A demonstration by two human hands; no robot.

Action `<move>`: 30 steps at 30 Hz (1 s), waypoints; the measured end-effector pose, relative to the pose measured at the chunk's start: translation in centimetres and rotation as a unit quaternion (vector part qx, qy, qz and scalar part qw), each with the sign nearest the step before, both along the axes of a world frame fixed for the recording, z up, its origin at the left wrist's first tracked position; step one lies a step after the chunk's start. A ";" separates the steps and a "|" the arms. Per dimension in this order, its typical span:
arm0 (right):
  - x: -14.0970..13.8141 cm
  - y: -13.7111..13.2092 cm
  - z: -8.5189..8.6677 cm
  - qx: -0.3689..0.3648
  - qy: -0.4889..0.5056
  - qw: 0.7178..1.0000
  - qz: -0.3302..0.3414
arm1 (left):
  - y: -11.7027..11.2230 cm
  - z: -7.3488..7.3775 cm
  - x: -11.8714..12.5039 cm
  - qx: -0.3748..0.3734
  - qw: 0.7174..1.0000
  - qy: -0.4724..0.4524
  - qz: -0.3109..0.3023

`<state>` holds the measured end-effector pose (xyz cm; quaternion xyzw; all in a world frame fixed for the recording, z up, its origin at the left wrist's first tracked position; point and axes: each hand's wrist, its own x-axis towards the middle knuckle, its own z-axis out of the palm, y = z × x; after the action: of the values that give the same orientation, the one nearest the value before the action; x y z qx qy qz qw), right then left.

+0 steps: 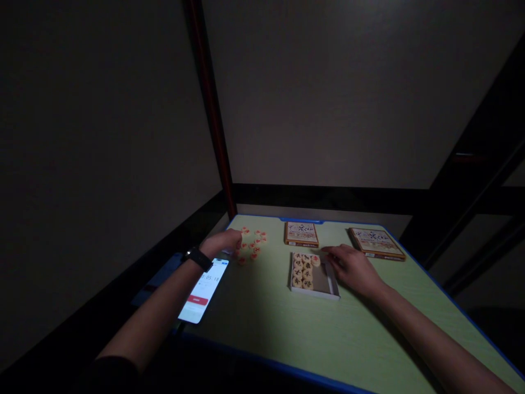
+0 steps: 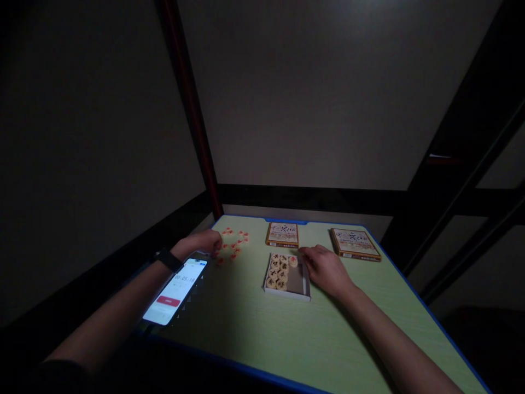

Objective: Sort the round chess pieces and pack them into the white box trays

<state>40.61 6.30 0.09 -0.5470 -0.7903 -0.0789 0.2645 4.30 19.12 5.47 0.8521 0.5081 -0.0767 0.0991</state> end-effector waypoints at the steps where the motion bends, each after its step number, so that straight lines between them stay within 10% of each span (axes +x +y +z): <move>1: 0.0 0.0 0.0 -0.004 0.000 1.000 0.000 | -0.1 0.0 0.0 -0.001 1.000 0.013 0.011; 30: -0.5 -0.4 0.3 -0.024 -0.015 0.999 -0.015 | -0.2 0.7 8.6 0.103 0.993 0.046 -0.021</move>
<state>40.13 5.94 0.44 -0.5633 -0.7879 -0.0720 0.2382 12.94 18.92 6.14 0.8639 0.4993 -0.0649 -0.0139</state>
